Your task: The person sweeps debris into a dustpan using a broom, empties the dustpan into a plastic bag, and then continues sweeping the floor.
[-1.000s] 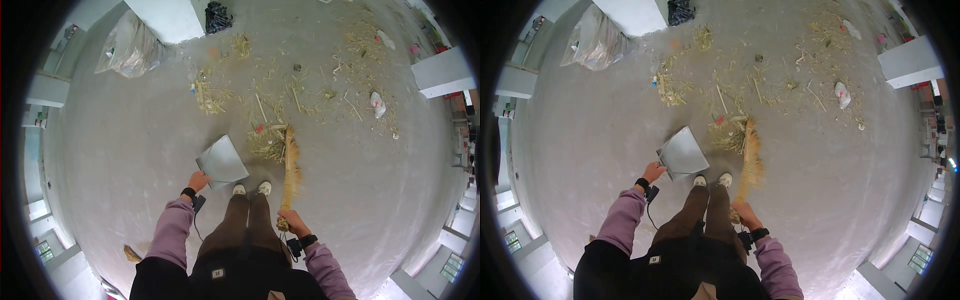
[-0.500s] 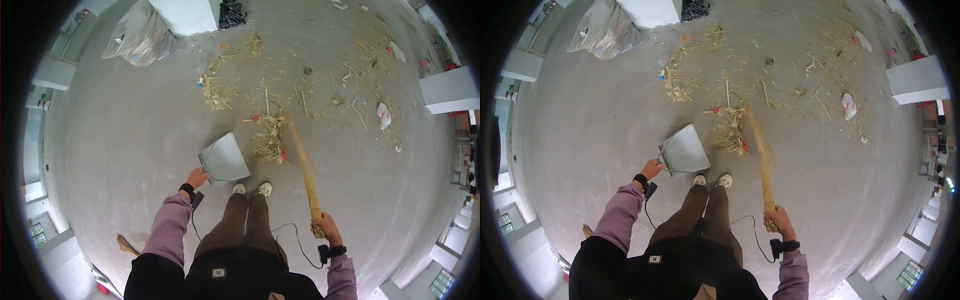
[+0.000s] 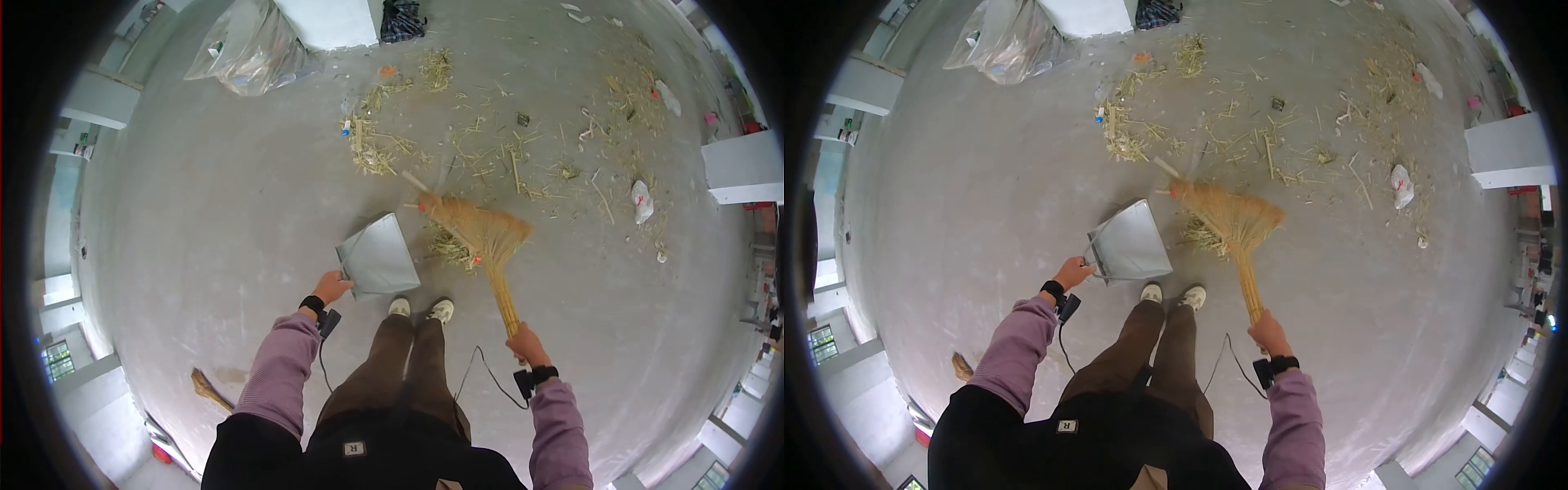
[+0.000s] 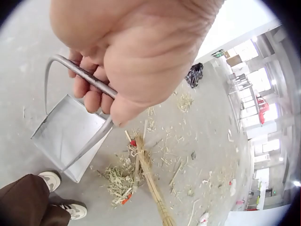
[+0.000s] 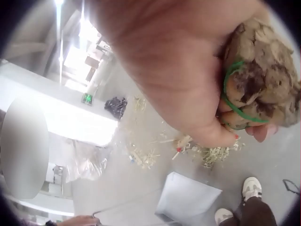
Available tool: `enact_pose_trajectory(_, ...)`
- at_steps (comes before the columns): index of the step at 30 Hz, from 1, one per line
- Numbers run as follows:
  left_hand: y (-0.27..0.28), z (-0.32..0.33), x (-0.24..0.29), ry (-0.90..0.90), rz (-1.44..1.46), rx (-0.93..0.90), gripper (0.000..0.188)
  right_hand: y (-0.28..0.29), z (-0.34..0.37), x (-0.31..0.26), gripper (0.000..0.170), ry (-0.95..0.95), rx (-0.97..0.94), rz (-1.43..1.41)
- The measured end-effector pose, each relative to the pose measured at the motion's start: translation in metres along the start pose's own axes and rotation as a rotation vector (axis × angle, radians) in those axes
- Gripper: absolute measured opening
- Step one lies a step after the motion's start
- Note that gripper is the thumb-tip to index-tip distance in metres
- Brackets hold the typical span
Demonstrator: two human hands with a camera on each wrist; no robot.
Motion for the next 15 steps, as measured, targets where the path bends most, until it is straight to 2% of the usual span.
enact_pose_trajectory(3, 0.001, 0.002, -0.001, -0.024, 0.020, -0.009, 0.042, 0.000, 0.029, 0.026, 0.031, 0.004, 0.070, 0.271)
enact_pose_trajectory(6, 0.002, -0.002, 0.000, -0.026, -0.021, -0.008, 0.041, 0.004, 0.056, 0.056, 0.041, -0.012, 0.032, 0.230)
enact_pose_trajectory(9, 0.005, -0.003, 0.004, -0.019, -0.041, -0.023, 0.041, 0.006, 0.109, 0.055, 0.052, -0.025, 0.003, -0.104)
enact_pose_trajectory(10, 0.005, -0.003, 0.008, -0.020, -0.040, -0.031, 0.041, 0.001, 0.118, 0.060, 0.061, 0.007, 0.008, -0.187)
enact_pose_trajectory(15, 0.003, -0.006, 0.008, -0.109, 0.009, 0.004, 0.040, -0.034, 0.129, 0.079, 0.065, 0.005, 0.043, -0.582)
Point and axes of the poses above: each hand's wrist, its own z-axis away from the middle knuckle, its own y-axis out of the back of the hand, x = y × z, the point moved 5 cm from there along -z, towards the middle knuckle, and after that the axes turned 14 degrees about -x, right-handed, at the moved point
